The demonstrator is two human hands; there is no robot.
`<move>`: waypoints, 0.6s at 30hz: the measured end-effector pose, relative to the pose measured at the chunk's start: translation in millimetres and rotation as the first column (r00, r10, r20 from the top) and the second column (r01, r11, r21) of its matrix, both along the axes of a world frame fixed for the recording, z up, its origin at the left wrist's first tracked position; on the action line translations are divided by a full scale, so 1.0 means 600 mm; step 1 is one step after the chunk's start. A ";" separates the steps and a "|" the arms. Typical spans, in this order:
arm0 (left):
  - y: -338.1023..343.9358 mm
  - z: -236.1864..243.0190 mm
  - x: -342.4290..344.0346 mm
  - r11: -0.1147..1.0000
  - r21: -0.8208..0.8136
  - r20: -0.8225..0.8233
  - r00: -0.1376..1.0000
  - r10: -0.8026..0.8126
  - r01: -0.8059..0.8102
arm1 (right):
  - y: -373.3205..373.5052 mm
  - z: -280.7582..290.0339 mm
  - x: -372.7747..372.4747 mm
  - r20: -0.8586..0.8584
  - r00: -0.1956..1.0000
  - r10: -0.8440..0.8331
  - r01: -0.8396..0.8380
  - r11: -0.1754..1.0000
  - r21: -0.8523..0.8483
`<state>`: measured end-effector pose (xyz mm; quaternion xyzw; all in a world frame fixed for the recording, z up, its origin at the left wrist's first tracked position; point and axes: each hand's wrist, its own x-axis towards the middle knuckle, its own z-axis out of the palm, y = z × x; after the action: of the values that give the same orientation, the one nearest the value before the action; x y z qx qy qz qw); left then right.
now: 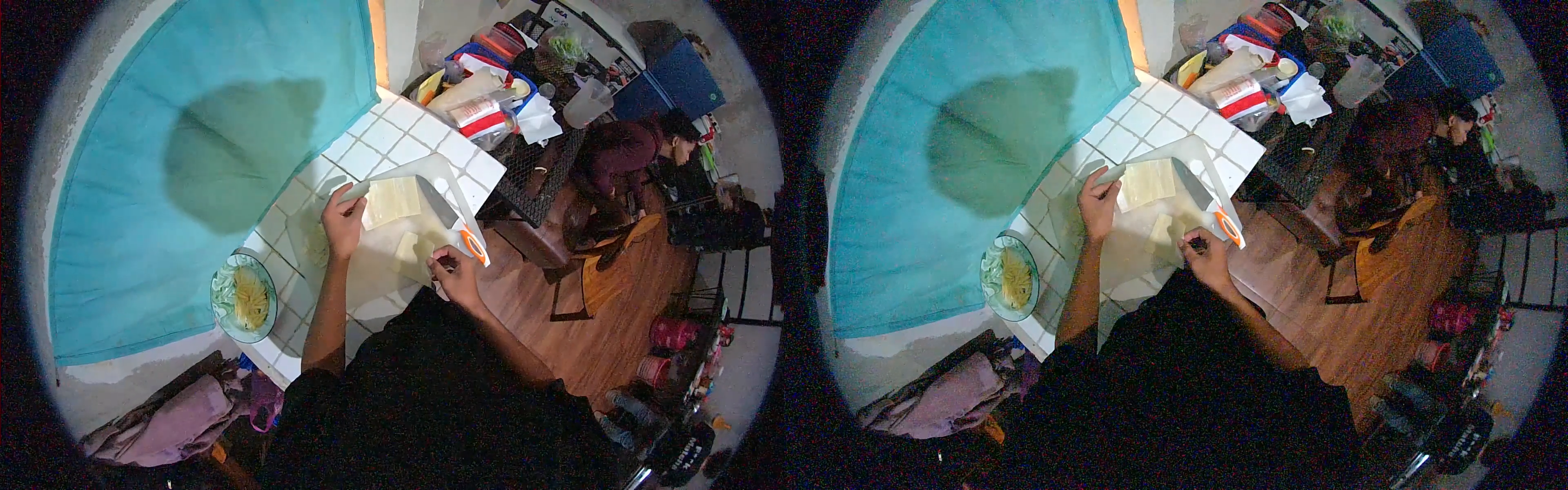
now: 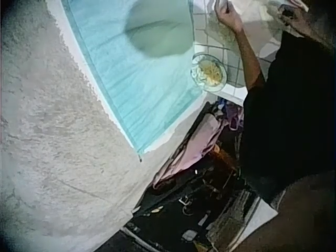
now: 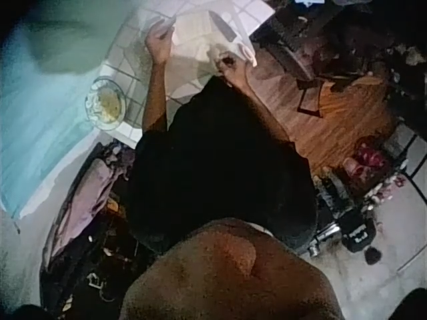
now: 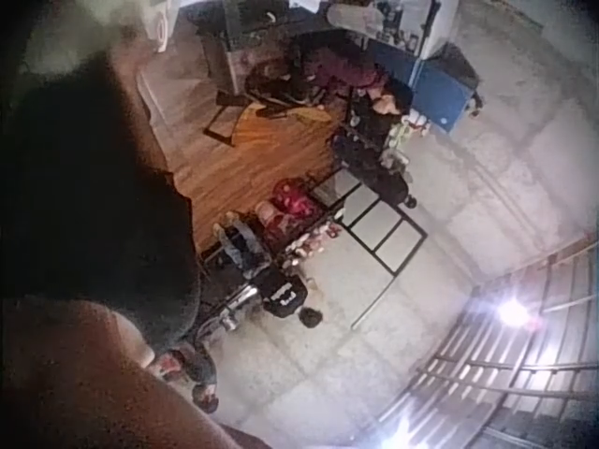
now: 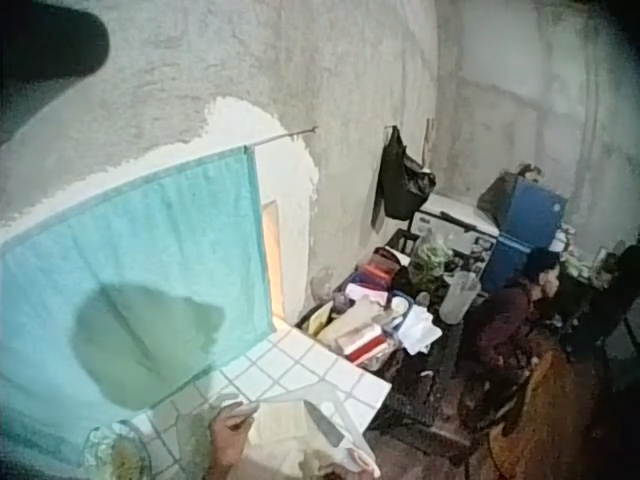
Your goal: Cutting blocks of white food, such as tofu or cheese, on a cutting board using a knife.
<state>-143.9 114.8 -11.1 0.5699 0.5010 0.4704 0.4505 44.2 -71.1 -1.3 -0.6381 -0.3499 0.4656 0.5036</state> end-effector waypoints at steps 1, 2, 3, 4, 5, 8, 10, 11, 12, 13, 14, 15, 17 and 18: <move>0.001 -0.002 0.000 1.000 0.000 0.000 1.000 0.000 0.000 | 0.000 0.001 0.000 0.011 1.000 -0.003 0.004 1.000 -0.015; 0.001 -0.003 -0.001 1.000 -0.022 0.076 0.997 -0.007 0.008 | 0.000 0.001 0.000 0.023 1.000 -0.012 0.014 0.998 -0.062; 0.002 -0.002 -0.001 0.997 -0.071 0.162 0.987 -0.022 0.034 | 0.001 0.001 0.000 0.022 1.000 -0.007 0.007 1.000 -0.030; 0.002 -0.001 -0.001 0.999 -0.044 0.153 0.988 -0.012 0.019 | 0.002 0.001 0.001 0.054 0.999 0.006 -0.005 1.000 -0.022; 0.002 0.001 -0.001 0.998 -0.061 0.155 0.988 -0.024 0.033 | 0.002 0.001 0.001 0.099 0.995 0.005 0.001 0.998 -0.063; 0.001 0.008 -0.003 0.994 -0.096 0.141 0.989 -0.037 0.051 | 0.003 -0.001 0.002 0.054 0.999 0.002 0.002 0.998 -0.065; 0.002 0.012 -0.001 0.992 -0.112 0.127 0.991 -0.042 0.056 | 0.004 0.000 0.003 0.072 0.997 0.020 -0.022 0.999 0.029; 0.003 0.012 0.000 0.992 -0.109 0.156 0.987 -0.042 0.060 | 0.004 0.001 0.003 0.125 0.992 0.018 -0.023 0.999 0.039; 0.004 0.012 0.001 0.987 -0.143 0.201 0.979 -0.042 0.072 | 0.004 0.002 0.004 0.095 0.995 0.033 -0.039 0.997 0.064; 0.004 0.012 0.001 0.993 -0.102 0.185 0.982 -0.044 0.064 | 0.003 0.004 0.004 0.095 0.995 0.030 -0.036 0.998 0.058; 0.003 0.012 0.000 0.992 -0.111 0.165 0.985 -0.043 0.062 | 0.004 0.006 0.004 0.117 0.993 0.016 -0.022 0.999 0.049; 0.003 0.012 0.000 0.988 -0.136 0.167 0.985 -0.050 0.073 | 0.004 0.008 0.003 0.095 0.995 0.026 -0.032 0.998 0.056; 0.005 0.014 0.003 0.992 -0.115 0.154 0.987 -0.033 0.052 | 0.005 0.011 0.003 0.074 0.997 0.010 -0.010 1.000 -0.004; 0.006 0.016 0.005 0.988 -0.143 0.185 0.982 -0.026 0.053 | 0.005 0.013 0.004 0.052 0.999 0.018 -0.019 0.999 0.030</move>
<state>-140.8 118.7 -1.6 0.4996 0.4796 0.4731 0.5445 46.7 -68.3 6.7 -0.6389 -0.3756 0.4483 0.4997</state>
